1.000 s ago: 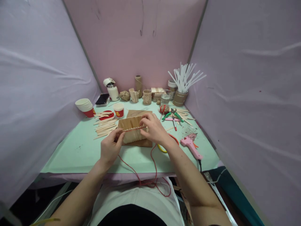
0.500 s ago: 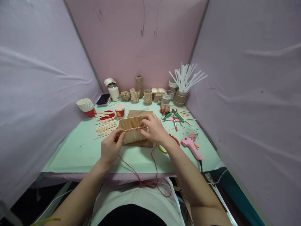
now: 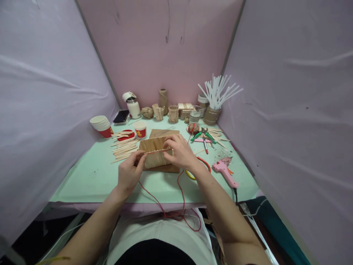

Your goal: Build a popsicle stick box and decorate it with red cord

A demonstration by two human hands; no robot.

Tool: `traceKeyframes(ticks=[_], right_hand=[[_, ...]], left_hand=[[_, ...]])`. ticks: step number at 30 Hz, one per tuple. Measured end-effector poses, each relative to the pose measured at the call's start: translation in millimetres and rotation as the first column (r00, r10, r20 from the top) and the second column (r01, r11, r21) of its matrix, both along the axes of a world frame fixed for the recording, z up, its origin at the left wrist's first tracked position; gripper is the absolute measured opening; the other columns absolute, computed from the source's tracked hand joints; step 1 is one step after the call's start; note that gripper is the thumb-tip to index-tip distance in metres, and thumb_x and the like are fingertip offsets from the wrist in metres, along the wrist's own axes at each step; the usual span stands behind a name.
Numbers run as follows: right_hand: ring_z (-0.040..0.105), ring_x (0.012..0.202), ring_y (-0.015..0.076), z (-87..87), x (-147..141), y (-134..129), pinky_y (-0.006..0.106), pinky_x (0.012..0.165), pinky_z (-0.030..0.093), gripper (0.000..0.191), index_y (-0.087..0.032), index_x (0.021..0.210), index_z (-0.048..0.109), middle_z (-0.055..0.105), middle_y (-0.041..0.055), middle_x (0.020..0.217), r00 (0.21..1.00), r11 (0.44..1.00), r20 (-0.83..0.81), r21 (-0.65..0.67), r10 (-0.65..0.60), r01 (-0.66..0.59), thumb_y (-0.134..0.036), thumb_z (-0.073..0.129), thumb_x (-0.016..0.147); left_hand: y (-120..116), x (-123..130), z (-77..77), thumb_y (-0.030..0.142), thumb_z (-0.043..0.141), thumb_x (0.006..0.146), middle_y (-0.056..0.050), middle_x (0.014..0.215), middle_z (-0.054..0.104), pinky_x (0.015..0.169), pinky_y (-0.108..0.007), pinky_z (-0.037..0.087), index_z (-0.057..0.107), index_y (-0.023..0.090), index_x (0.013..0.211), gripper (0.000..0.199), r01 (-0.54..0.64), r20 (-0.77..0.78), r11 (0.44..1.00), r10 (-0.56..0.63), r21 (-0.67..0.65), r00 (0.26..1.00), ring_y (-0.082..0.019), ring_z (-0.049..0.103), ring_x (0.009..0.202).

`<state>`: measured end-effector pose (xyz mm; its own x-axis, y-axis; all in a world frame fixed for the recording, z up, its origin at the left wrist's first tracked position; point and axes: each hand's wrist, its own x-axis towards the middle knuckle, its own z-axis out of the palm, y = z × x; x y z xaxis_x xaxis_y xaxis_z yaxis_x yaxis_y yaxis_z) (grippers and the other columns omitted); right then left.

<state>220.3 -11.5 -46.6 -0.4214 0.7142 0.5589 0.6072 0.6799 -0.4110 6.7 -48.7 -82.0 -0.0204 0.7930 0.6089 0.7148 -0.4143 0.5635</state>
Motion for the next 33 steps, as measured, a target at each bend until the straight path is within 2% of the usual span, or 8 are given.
traceKeyframes(ticks=[6,19,33], right_hand=[[0.05,0.106,0.0251,-0.8,-3.2,-0.3,0.043,0.092,0.041,0.007,-0.023,0.079,0.059,0.061,0.006,0.11,0.999,0.999,0.006,-0.008,-0.033,0.033,-0.016,0.06,0.078],[0.05,0.108,0.0266,2.2,-11.3,-2.7,0.046,0.094,0.038,0.008,-0.024,0.08,0.059,0.062,0.0058,0.11,0.998,0.997,0.006,-0.027,-0.066,0.066,-0.018,0.063,0.076],[0.048,0.109,0.0254,2.0,-15.6,-4.0,0.042,0.09,0.032,0.004,-0.021,0.079,0.059,0.062,0.0057,0.111,0.995,0.995,0.041,-0.048,-0.088,0.09,-0.018,0.061,0.077]], left_hand=[[0.1,-0.4,0.3,0.033,0.054,0.09,-0.002,0.078,0.071,0.065,-0.023,0.046,0.066,0.02,0.094,0.018,0.005,-0.008,1.0,-0.005,-0.006,1.0,-0.013,0.064,0.064],[-1.1,0.8,1.3,0.03,0.055,0.09,-0.001,0.077,0.07,0.064,-0.022,0.046,0.065,0.019,0.094,0.015,0.017,0.002,1.0,-0.017,-0.003,1.0,-0.012,0.063,0.064],[-1.5,0.4,1.3,0.029,0.055,0.09,-0.001,0.078,0.07,0.065,-0.022,0.045,0.065,0.019,0.095,0.015,0.023,-0.001,1.0,-0.023,-0.003,1.0,-0.012,0.062,0.064]])
